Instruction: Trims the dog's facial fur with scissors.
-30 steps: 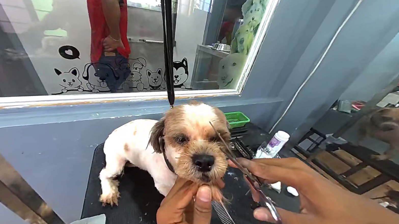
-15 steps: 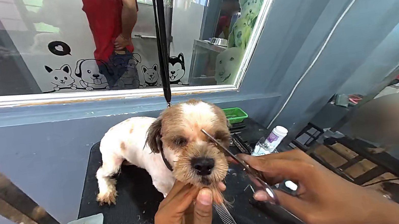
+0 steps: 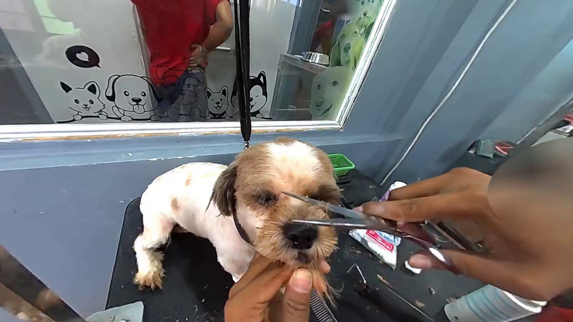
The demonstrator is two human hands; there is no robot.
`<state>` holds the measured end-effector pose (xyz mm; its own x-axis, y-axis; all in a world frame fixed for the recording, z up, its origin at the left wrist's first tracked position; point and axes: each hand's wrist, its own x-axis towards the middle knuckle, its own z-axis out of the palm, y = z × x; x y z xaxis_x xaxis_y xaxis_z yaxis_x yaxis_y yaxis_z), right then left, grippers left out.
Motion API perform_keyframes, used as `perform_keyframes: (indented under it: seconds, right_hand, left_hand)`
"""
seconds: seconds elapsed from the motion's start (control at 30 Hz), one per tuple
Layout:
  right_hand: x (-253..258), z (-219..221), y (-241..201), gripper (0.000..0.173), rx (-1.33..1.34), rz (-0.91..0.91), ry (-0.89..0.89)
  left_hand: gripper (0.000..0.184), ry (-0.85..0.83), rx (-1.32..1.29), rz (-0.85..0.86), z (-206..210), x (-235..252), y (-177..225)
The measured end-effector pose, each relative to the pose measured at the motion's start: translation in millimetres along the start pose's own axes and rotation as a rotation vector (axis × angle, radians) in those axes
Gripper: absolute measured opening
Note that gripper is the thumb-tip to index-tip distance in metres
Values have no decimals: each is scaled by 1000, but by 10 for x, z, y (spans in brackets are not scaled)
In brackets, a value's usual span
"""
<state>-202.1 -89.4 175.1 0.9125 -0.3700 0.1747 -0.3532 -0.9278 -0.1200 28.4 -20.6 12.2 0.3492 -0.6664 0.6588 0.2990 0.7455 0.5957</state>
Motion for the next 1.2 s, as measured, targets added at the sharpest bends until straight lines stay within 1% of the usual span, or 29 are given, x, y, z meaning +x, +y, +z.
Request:
perform_keyframes:
  seconds: [0.23, 0.37, 0.43, 0.53, 0.63, 0.7, 0.83, 1.0, 1.1, 1.2]
  right_hand:
    - [49, -109, -9, 46, -26, 18, -56]
    - [69, -138, -12, 45, -22, 60, -44]
    - [89, -178, -16, 45, -34, 53, -43]
    - [126, -295, -35, 44, -3, 25, -86]
    - [138, -387, -33, 49, -32, -7, -115]
    - [144, -443, 2, 49, -50, -23, -148]
    - [203, -521, 24, 47, -57, -5, -192]
    - [312, -551, 56, 45, -74, -61, -201]
    - [366, -602, 68, 45, -103, -47, -211]
    - [394, -665, 107, 46, -94, -76, -193]
  left_hand:
    - [24, 3, 13, -2, -9, -4, 7]
    - [24, -2, 15, -7, -25, -11, 23]
    - [24, 1, 16, -7, -29, -15, 27]
    - [24, 5, 12, -3, -30, -15, 24]
    - [25, 1, 2, 11, -25, -19, 7]
    - [26, -6, -2, 18, -23, -19, 8]
    - [25, -2, -4, 15, -20, -24, 11]
    - [24, 0, -8, 1, -32, -34, 24]
    - [24, 0, -12, 6, -31, -39, 26]
    - [24, 10, 5, 9, -30, -46, 27]
